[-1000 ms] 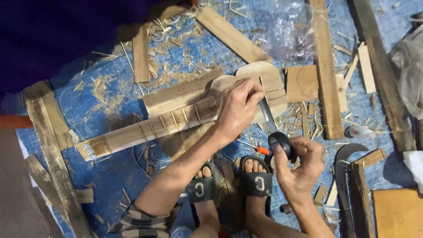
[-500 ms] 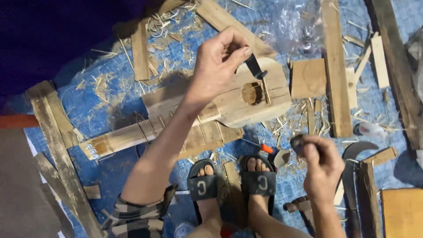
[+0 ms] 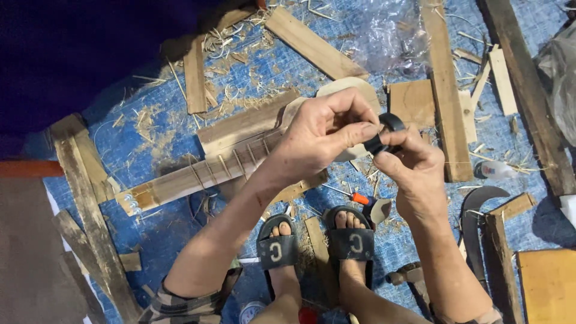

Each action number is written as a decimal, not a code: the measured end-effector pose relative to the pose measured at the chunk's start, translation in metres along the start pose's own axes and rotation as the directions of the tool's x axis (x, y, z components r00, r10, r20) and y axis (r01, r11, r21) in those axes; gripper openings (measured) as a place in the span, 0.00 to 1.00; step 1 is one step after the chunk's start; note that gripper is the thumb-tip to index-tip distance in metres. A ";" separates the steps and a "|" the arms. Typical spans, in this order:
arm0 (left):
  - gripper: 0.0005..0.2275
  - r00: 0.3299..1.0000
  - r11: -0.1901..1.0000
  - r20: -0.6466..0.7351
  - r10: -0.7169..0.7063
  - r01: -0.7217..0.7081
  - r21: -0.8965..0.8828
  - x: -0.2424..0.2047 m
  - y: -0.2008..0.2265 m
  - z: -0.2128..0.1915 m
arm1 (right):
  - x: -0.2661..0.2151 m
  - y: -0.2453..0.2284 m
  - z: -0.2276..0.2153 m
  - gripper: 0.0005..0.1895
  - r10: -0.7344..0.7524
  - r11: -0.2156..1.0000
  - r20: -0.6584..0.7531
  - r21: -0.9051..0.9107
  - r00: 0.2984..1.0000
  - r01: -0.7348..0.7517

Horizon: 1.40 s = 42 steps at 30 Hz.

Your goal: Assembling a handmade wooden stringed instrument by applying glue, attaching strings, and wrapping tape.

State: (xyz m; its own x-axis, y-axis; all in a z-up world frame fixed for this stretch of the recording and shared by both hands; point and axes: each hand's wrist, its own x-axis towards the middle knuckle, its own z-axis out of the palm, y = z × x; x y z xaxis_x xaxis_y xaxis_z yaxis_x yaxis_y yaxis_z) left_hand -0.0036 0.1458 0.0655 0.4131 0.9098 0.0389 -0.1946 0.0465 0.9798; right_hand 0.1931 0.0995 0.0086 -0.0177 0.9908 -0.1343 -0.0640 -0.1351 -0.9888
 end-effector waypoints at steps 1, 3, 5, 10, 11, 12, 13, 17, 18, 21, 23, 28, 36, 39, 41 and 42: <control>0.03 1.000 1.000 -0.009 0.022 -0.022 0.018 -0.001 -0.001 0.000 | -0.002 -0.001 0.002 0.09 -0.015 0.998 0.009 0.055 1.000 0.014; 0.02 0.999 0.998 -0.019 0.043 -0.042 0.036 -0.003 -0.001 -0.002 | -0.006 -0.003 0.005 0.06 -0.028 0.994 0.019 0.109 0.999 0.026; 0.01 0.997 0.994 -0.071 0.042 -0.034 0.108 -0.005 0.001 -0.005 | -0.009 -0.004 0.007 0.05 -0.031 0.993 -0.016 0.112 0.999 0.032; 0.01 0.975 0.979 -0.188 0.123 -0.088 0.185 -0.006 -0.025 -0.014 | -0.019 0.015 0.003 0.05 -0.021 0.997 -0.109 0.066 0.994 0.028; 0.03 0.960 0.961 -0.194 0.201 -0.154 0.231 -0.005 -0.033 -0.016 | -0.020 0.023 0.002 0.05 -0.028 0.999 -0.149 0.042 0.989 0.034; 0.03 0.960 0.961 -0.195 0.200 -0.153 0.229 -0.006 -0.027 -0.012 | -0.022 0.022 0.003 0.05 -0.026 0.999 -0.149 0.040 0.989 0.032; 0.02 0.950 0.949 -0.229 0.212 -0.145 0.279 -0.006 -0.020 -0.008 | -0.023 0.021 0.004 0.04 -0.045 0.999 -0.182 0.003 0.982 0.046; 0.04 0.934 0.886 -0.176 0.310 -0.216 0.411 0.006 -0.021 -0.010 | -0.028 0.015 0.004 0.04 -0.100 0.993 -0.252 -0.081 0.963 0.081; 0.04 0.934 0.886 -0.177 0.311 -0.217 0.410 0.012 -0.025 -0.010 | -0.026 0.020 0.002 0.04 -0.100 0.993 -0.251 -0.083 0.963 0.082; 0.05 0.937 0.861 -0.123 0.327 -0.241 0.448 0.023 -0.039 -0.007 | -0.026 0.028 -0.006 0.06 -0.181 0.963 -0.273 -0.242 0.945 0.114; 0.04 0.962 0.888 -0.052 0.268 -0.226 0.399 0.023 -0.044 -0.005 | -0.028 0.023 -0.008 0.11 -0.288 0.899 -0.283 -0.410 0.915 0.156; 0.05 0.986 0.926 -0.018 0.168 -0.152 0.345 0.016 -0.019 0.005 | -0.015 0.035 -0.014 0.25 -0.054 0.997 -0.226 -0.073 0.973 0.038; 0.05 0.995 0.933 0.018 0.094 -0.094 0.347 0.014 -0.010 0.014 | -0.013 0.043 -0.015 0.10 0.085 0.985 -0.194 0.164 0.977 -0.053; 0.05 0.997 0.939 0.011 0.076 -0.075 0.335 0.013 -0.009 0.014 | -0.012 0.041 -0.014 0.07 0.079 0.990 -0.207 0.130 0.975 -0.052; 0.05 0.997 0.933 -0.023 0.071 -0.058 0.355 0.014 -0.011 0.014 | -0.013 0.039 -0.012 0.06 0.064 0.995 -0.252 0.088 0.966 -0.043; 0.05 0.997 0.933 -0.025 0.071 -0.057 0.356 0.016 -0.013 0.010 | -0.014 0.040 -0.012 0.06 0.064 0.995 -0.250 0.088 0.966 -0.043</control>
State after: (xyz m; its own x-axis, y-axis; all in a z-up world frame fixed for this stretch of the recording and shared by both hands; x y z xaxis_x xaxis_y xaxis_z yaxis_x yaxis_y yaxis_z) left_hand 0.0147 0.1553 0.0559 0.3760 0.9208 0.1032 0.1114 -0.1555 0.9815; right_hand 0.2031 0.0799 -0.0299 0.2284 0.9507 -0.2098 -0.1509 -0.1783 -0.9723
